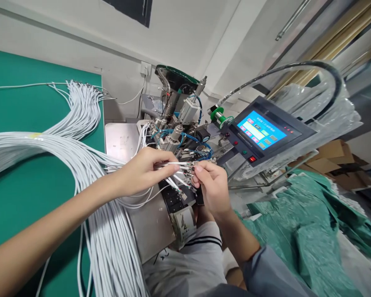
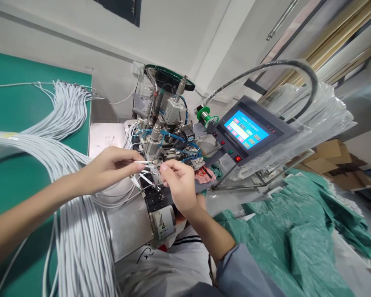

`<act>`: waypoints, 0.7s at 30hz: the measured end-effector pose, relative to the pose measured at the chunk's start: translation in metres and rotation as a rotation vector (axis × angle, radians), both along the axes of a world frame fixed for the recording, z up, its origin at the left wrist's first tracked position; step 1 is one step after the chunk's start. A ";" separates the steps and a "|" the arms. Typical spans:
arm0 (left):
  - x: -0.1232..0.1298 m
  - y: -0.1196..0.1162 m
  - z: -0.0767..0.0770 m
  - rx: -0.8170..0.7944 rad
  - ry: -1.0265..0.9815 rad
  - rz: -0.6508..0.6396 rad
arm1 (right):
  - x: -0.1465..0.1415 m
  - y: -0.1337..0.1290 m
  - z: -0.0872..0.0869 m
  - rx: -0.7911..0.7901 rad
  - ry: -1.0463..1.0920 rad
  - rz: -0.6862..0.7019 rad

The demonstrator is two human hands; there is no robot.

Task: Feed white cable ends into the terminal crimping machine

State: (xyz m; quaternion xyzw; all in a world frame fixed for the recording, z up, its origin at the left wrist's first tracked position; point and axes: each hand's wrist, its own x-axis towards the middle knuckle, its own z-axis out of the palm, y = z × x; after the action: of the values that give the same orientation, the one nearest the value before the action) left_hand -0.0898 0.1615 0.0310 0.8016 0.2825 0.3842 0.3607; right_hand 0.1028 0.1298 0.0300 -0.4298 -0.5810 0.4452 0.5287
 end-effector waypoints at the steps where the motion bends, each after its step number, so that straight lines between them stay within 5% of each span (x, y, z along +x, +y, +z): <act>1: 0.001 0.000 0.000 -0.019 -0.004 -0.003 | 0.000 0.001 -0.001 -0.029 0.031 0.012; 8: 0.001 -0.002 0.000 -0.075 0.028 -0.020 | -0.002 0.002 -0.003 -0.164 0.178 0.060; 21: 0.002 -0.002 0.001 -0.049 0.011 -0.024 | -0.001 0.003 -0.006 -0.068 0.046 0.015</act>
State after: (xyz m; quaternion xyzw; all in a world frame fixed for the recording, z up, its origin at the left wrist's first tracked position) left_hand -0.0875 0.1593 0.0318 0.7979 0.2840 0.3684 0.3834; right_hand 0.1020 0.1325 0.0241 -0.4329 -0.5564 0.4785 0.5234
